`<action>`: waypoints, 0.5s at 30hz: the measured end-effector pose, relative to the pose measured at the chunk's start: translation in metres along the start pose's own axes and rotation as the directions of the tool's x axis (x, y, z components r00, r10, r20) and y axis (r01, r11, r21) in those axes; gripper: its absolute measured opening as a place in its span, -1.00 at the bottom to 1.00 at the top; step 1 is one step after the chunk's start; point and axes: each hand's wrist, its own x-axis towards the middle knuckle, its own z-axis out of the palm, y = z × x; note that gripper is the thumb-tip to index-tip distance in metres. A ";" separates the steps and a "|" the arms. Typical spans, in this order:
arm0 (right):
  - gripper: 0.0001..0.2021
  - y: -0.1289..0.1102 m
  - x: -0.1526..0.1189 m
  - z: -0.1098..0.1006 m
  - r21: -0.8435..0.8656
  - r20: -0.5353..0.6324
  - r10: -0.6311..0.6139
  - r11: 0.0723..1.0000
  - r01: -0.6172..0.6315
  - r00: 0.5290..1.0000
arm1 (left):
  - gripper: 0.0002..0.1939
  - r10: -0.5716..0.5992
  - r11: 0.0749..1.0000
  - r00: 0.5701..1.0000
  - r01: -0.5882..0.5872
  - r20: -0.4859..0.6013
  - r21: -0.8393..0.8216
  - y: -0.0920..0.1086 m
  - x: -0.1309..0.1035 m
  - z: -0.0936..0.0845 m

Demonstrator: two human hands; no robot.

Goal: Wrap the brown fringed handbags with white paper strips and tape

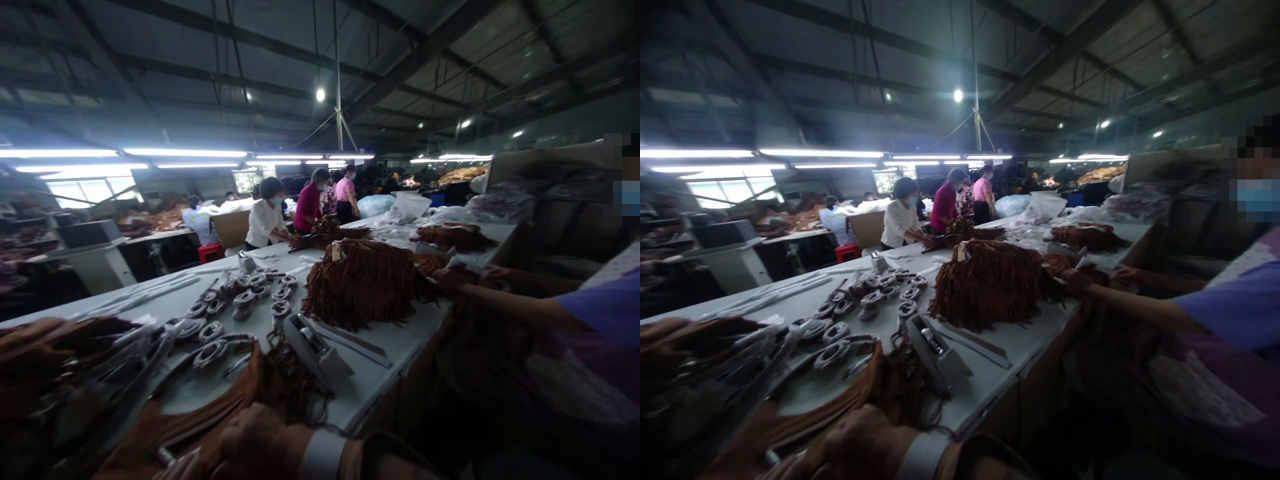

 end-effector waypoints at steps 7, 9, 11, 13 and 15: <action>-0.80 0.020 -0.041 -0.036 0.389 -0.079 0.004 0.921 0.027 0.997 | -0.42 -0.015 0.998 0.999 0.017 -0.040 0.059 -0.047 -0.063 -0.029; -0.67 0.030 -0.049 -0.036 0.430 -0.030 -0.039 0.902 0.048 0.999 | -0.35 0.016 1.000 0.998 -0.014 -0.060 0.026 -0.048 -0.068 -0.030; -0.61 0.031 -0.053 -0.035 0.406 0.003 -0.071 0.912 0.064 0.997 | -0.33 0.022 1.000 0.996 -0.022 -0.081 -0.004 -0.046 -0.067 -0.027; -0.66 0.026 -0.051 -0.031 0.365 0.010 -0.091 0.927 0.081 0.996 | -0.34 0.022 0.999 0.995 -0.024 -0.093 -0.024 -0.043 -0.067 -0.026; -0.76 0.023 -0.047 -0.023 0.339 0.009 -0.104 0.936 0.095 0.994 | -0.34 0.021 0.999 0.995 -0.025 -0.099 -0.034 -0.041 -0.068 -0.026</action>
